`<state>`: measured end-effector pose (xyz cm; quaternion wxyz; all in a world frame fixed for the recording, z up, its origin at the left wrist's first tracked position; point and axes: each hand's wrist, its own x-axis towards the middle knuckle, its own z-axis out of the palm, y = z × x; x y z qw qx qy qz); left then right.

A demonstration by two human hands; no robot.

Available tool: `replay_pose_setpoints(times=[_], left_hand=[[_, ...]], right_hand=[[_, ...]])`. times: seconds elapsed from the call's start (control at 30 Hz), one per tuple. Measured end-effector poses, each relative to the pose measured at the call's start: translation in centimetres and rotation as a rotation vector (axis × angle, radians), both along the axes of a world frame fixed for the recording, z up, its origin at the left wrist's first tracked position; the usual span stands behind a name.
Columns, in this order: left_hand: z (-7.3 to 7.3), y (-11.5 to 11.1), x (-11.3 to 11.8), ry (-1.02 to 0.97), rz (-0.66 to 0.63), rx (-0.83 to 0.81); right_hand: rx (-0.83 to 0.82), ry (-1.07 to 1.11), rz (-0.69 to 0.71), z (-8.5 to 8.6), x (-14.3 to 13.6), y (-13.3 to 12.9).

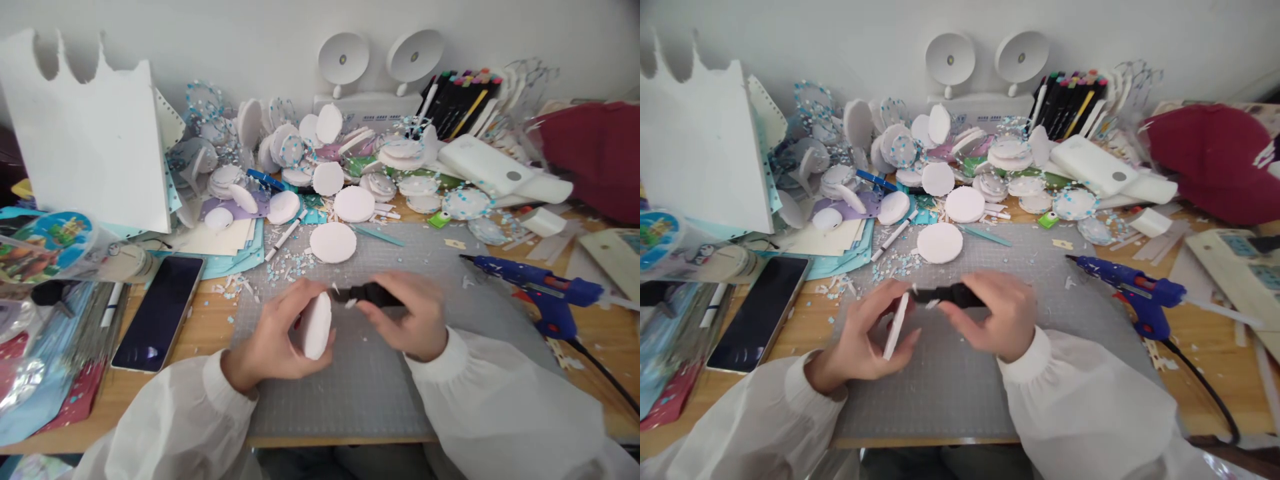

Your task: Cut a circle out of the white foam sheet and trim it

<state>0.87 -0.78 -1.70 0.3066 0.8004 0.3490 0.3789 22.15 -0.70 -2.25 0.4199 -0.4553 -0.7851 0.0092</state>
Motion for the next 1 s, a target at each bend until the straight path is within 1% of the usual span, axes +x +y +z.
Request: replay_pose_setpoints(times=[0.07,0.13,0.27,0.33,0.4,0.47,0.63,0.77,0.83,1.0], left_hand=[[0.3,-0.2,0.1,-0.029,-0.040,-0.113],[0.4,-0.3,0.2,-0.100,-0.096,-0.336],[0.2,-0.1,0.5,-0.412,-0.259,-0.821],[0.1,0.1,0.6,-0.580,-0.354,-1.000],[0.0,0.3,0.8,-0.703,-0.415,-1.118],[0.2,0.5,0.9,-0.764,-0.425,-1.182],[0.7,0.8,1.0,-0.827,-0.364,-1.281],[0.7,1.0,1.0,-0.861,-0.329,-1.315],[0.7,1.0,1.0,-0.866,-0.307,-1.297],[0.5,0.8,1.0,-0.905,-0.217,-1.181]], right_hand=[[-0.038,0.034,-0.074,-0.2,0.5,0.4],[-0.061,0.072,-0.118,-0.4,0.7,0.6],[-0.060,0.101,-0.138,-0.3,0.6,0.5],[-0.067,0.117,-0.142,-0.3,0.5,0.4],[-0.080,0.132,-0.141,-0.3,0.5,0.3],[-0.090,0.132,-0.135,-0.2,0.5,0.3],[-0.140,0.076,-0.125,0.0,0.3,0.3],[-0.155,0.044,-0.097,0.0,0.0,0.3],[-0.141,0.025,-0.093,0.0,0.0,0.2],[-0.082,-0.036,-0.091,0.3,-0.2,0.2]])
